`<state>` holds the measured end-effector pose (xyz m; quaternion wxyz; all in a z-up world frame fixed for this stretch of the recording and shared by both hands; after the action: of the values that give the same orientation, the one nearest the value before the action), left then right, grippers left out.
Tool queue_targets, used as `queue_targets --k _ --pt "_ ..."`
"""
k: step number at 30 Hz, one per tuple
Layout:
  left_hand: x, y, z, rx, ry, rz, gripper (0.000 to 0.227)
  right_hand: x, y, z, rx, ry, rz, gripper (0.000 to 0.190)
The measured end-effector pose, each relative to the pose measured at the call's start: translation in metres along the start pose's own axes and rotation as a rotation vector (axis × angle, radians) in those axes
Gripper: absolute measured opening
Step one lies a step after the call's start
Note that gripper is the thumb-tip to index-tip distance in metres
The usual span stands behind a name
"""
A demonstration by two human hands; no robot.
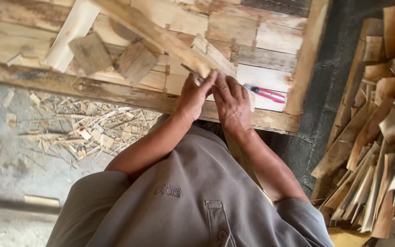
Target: Assembling and fitting small wood shingles or panels onto a larger wooden frame or surface.
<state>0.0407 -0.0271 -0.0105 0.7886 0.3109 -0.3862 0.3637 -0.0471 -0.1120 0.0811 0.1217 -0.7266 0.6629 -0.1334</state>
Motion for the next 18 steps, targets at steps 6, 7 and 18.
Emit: queue_targets --k 6,7,18 --pt "-0.036 -0.014 -0.101 0.294 0.258 -0.078 0.018 -0.023 -0.002 0.062 -0.17 -0.161 -0.208 0.068" --pt "-0.033 -0.016 -0.109 0.304 0.264 -0.077 0.018 -0.023 -0.002 0.067 -0.176 -0.165 -0.217 0.068" --pt "-0.073 -0.04 -0.166 0.187 0.447 -0.275 0.026 0.005 -0.015 0.107 -0.455 -0.299 0.246 0.09"
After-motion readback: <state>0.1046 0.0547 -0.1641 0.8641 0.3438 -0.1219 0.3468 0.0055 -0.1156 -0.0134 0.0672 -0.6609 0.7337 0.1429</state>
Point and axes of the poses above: each hand's wrist, its own y-axis away from the middle knuckle, its own z-axis out of the palm, x = y × z, the point moved 5 cm from there along -y, towards the middle knuckle, and after that the axes turned 2 degrees about y, right-handed, at the moved point
